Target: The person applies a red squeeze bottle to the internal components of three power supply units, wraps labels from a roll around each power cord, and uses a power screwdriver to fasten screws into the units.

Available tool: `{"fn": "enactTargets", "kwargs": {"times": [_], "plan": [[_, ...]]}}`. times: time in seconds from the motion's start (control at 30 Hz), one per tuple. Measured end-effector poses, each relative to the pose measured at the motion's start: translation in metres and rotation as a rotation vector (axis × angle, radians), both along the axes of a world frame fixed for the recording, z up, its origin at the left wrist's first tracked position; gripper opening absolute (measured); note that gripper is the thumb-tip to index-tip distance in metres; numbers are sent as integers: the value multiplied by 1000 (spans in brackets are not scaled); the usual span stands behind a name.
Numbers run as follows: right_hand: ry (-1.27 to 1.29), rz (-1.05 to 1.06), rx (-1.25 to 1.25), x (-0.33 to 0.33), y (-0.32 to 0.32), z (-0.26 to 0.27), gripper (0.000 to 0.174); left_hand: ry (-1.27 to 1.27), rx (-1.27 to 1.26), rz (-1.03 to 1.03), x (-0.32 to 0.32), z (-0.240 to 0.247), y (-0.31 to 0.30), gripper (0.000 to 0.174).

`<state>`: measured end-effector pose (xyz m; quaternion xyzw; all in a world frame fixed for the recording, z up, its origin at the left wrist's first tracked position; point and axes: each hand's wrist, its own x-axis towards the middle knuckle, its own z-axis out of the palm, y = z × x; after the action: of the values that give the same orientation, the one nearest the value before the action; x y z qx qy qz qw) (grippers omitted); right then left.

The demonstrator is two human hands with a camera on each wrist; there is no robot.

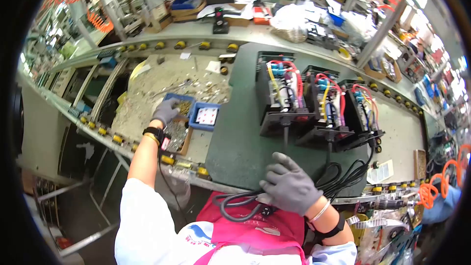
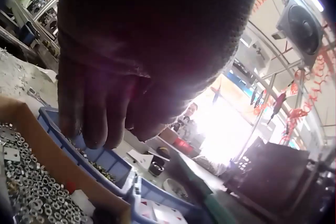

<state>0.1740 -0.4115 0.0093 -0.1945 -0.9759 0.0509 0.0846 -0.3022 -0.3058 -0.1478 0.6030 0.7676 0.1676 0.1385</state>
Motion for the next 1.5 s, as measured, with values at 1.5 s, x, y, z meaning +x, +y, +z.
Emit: {"fn": "enactTargets", "kwargs": {"times": [1.5], "plan": [[1725,-1468,81,446,-98,-109,17,160,-40,124,-16,-50,47,18]]}}
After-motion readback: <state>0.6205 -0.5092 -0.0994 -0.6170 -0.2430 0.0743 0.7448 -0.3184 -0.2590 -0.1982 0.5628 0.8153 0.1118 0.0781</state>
